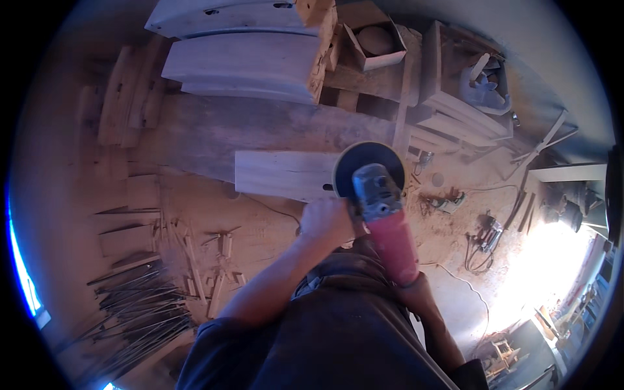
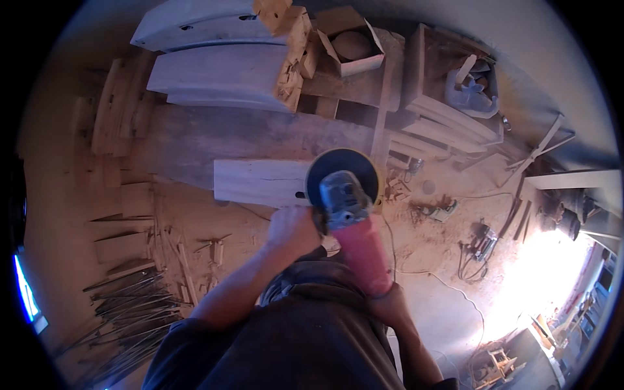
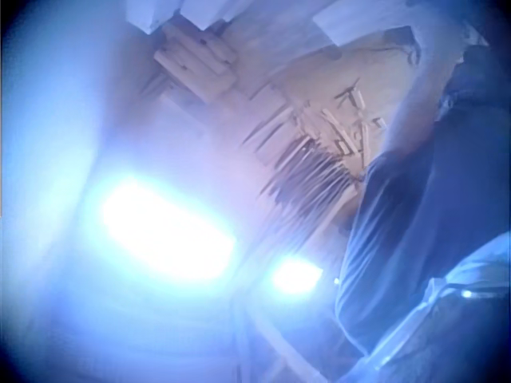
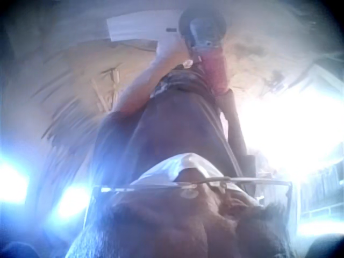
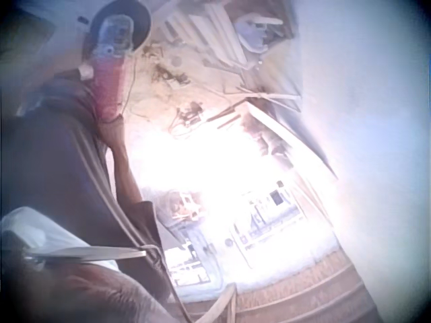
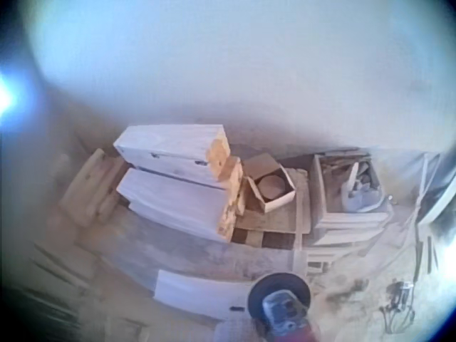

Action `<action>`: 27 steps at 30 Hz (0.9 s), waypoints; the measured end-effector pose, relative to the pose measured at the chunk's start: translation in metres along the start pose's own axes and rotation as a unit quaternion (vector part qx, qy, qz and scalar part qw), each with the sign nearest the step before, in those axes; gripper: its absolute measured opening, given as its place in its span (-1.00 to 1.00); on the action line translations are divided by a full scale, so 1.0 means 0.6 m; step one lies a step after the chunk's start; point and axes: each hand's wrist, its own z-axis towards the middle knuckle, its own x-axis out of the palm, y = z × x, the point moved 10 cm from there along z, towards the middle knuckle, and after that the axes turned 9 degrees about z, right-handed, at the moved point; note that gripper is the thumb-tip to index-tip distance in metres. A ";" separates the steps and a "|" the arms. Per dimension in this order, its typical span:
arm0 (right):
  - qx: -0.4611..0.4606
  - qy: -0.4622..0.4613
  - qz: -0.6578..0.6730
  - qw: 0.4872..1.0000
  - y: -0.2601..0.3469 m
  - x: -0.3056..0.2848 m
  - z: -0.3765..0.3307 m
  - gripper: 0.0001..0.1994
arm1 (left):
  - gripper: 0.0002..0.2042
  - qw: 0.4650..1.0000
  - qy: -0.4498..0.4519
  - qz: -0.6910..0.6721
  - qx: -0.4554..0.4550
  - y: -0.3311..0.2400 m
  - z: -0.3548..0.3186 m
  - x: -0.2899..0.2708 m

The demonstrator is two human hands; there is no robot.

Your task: The person sands the surface of wood blocks using an angle grinder with a sanding disc, handling each block individually and placing it aside when finished.

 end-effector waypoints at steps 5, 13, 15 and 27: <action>0.047 -0.009 0.077 0.996 -0.064 -0.060 -0.017 -0.81 | -0.82 0.998 0.000 -0.022 0.062 -0.101 0.021 0.041; 0.099 0.020 0.061 0.993 -0.012 -0.026 -0.010 -0.83 | -0.85 0.998 -0.008 -0.039 0.049 -0.042 0.020 0.010; 0.063 0.030 0.032 0.997 0.013 0.006 0.005 -0.84 | -0.82 0.999 -0.007 -0.041 0.022 0.014 0.018 0.002; -0.015 0.175 -0.032 0.984 0.259 0.280 0.057 -0.63 | -0.79 0.985 -0.035 -0.059 -0.160 0.411 -0.036 -0.061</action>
